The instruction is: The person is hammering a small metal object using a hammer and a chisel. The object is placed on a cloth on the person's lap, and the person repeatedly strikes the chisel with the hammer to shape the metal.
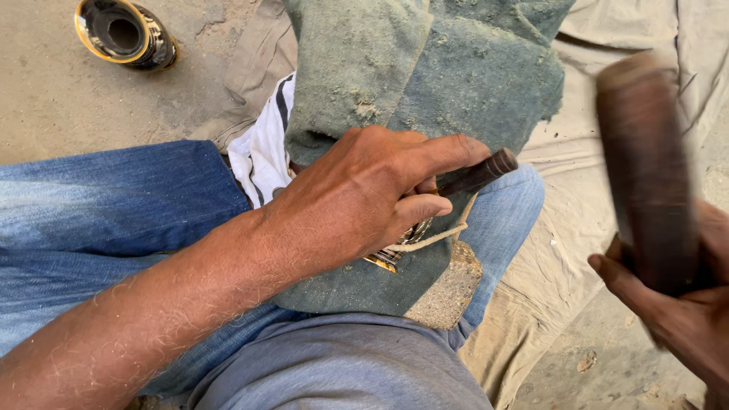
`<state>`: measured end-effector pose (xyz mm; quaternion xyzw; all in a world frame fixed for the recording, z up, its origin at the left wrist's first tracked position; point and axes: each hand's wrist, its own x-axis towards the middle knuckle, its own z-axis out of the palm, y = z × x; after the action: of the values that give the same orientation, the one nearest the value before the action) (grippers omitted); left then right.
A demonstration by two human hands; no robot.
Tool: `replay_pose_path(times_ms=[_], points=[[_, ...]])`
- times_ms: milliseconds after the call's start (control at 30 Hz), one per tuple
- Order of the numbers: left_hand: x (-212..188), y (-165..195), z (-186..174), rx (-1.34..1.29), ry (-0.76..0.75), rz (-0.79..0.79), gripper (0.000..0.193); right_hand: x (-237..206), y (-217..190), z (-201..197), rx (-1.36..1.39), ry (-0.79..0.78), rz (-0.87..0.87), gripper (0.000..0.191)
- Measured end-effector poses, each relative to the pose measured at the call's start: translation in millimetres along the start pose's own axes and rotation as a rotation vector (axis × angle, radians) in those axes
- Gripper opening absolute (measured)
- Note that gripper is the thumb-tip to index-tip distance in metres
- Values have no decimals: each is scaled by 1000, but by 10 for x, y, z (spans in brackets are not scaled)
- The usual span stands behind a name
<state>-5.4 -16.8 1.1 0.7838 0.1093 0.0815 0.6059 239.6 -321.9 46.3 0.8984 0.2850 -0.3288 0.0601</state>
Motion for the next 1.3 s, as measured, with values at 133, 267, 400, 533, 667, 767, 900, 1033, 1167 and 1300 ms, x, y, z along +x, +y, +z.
replay_pose_path(times_ms=[133,267,400,533,667,767,900,1033,1167,1300], points=[[-21,-11,-15,43,-11,7,50,103,120,164,-17,-131,308,33],[-11,-16,-11,39,-17,10,49,-36,103,89,147,119,-144,38],[-10,-14,-16,28,15,56,52,-81,-179,-38,111,114,-74,41],[-6,-15,-29,37,-15,8,51,26,-373,-40,-68,65,90,46],[7,-23,-36,37,-31,9,51,-39,-327,-79,167,231,-446,57],[7,-27,-35,36,27,83,53,-95,-355,-94,102,104,-91,39],[4,-30,-38,38,-33,-9,51,-38,-462,-30,40,215,-75,49],[18,-32,-21,39,-41,0,53,-1,-437,-32,30,211,-98,52],[10,-40,-11,22,23,84,53,-82,-321,-77,135,161,-183,43],[4,-58,-20,26,-55,-23,52,-98,-315,-42,138,206,-129,53]])
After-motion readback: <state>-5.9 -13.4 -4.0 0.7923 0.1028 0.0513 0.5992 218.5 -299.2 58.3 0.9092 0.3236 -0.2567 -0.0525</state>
